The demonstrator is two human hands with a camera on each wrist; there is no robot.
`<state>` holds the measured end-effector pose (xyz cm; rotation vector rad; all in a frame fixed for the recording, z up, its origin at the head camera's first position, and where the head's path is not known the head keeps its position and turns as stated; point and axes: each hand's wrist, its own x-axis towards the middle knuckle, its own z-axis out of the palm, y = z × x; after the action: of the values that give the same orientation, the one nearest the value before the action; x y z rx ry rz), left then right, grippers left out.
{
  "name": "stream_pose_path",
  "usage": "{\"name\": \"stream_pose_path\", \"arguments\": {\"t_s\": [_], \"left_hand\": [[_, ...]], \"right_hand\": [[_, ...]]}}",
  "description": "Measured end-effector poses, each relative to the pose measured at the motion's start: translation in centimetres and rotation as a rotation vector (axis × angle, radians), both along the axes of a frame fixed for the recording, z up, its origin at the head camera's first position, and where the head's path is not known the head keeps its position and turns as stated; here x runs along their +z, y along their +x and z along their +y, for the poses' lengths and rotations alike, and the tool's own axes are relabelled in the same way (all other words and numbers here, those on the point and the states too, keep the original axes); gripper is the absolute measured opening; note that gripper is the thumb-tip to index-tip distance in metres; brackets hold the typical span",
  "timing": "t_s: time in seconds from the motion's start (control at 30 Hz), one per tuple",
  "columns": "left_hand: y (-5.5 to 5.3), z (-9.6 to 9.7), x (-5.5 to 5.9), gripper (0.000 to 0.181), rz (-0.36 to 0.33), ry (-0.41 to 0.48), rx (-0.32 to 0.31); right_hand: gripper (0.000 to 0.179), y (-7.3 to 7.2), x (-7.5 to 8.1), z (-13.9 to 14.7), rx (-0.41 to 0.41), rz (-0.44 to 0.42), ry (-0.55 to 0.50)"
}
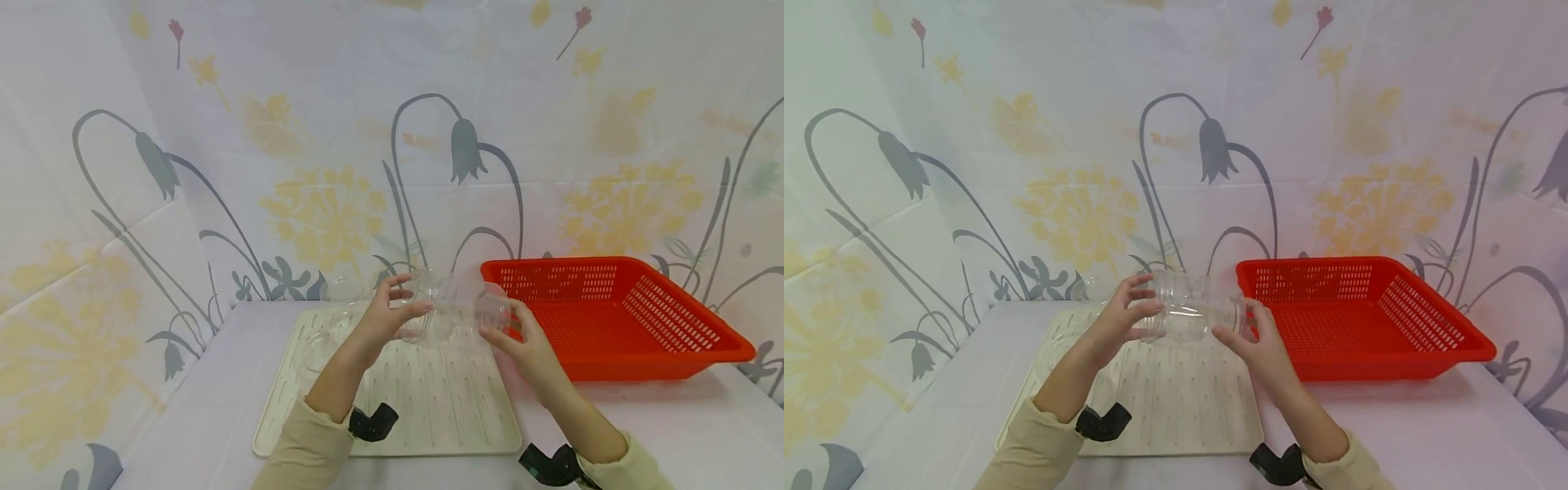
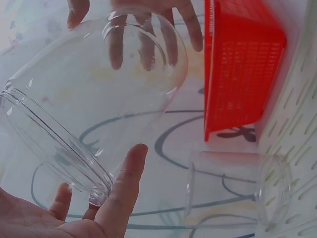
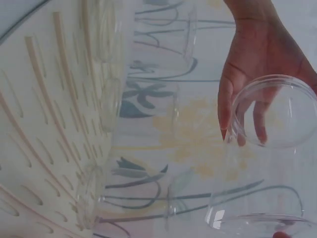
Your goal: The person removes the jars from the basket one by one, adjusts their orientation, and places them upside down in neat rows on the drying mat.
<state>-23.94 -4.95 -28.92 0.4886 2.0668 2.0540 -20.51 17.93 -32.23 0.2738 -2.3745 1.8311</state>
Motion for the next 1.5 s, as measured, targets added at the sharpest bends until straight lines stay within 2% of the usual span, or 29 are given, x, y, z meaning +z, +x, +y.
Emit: {"name": "stream_pose_path", "arguments": {"t_s": [0.17,0.3,0.5,0.67,0.73,0.8,0.9,1.0,1.07,1.2,1.33,1.5], "left_hand": [[-0.2,-0.2,-0.4,0.069,-0.013,0.005,-0.059],[-0.3,-0.2,-0.9,0.065,-0.026,-0.023,-0.116],[-0.3,-0.3,-1.4,0.066,-0.034,-0.038,-0.158],[-0.1,-0.3,-1.7,0.073,-0.041,-0.108,-0.166],[0.0,-0.2,-1.8,0.070,-0.030,-0.138,-0.182],[0.1,0.0,-1.8,0.065,-0.004,-0.172,-0.190],[0.0,0.2,-1.9,0.058,0.033,-0.219,-0.194],[0.1,0.1,-1.8,0.064,0.047,-0.249,-0.170],[0.1,-0.2,-1.8,0.068,0.051,-0.246,-0.145],[0.0,-1.1,-1.6,0.070,0.074,-0.169,-0.098],[0.1,-2.2,-1.2,0.068,0.089,-0.084,-0.043],[0.2,-3.5,-1.0,0.066,0.112,-0.039,0.010]], "right_hand": [[0.064,0.0,0.0,0.0,0.068,0.025,-0.072],[0.066,-0.1,0.4,0.1,0.133,0.045,-0.127],[0.069,-0.4,1.4,0.2,0.121,0.057,-0.146],[0.068,-0.5,2.2,0.1,0.135,0.069,-0.255],[0.067,-0.6,2.4,0.1,0.158,0.079,-0.286],[0.065,-0.6,2.5,0.1,0.178,0.080,-0.269],[0.062,-0.8,2.6,0.1,0.199,0.097,-0.179],[0.062,-1.0,2.8,0.0,0.205,0.125,-0.108],[0.062,-1.1,2.9,0.0,0.203,0.145,-0.100],[0.065,-1.3,2.9,-0.1,0.194,0.132,-0.114],[0.074,-1.6,2.3,-0.2,0.159,0.086,-0.082],[0.086,-1.8,1.0,-0.4,0.136,0.053,-0.027]]}}
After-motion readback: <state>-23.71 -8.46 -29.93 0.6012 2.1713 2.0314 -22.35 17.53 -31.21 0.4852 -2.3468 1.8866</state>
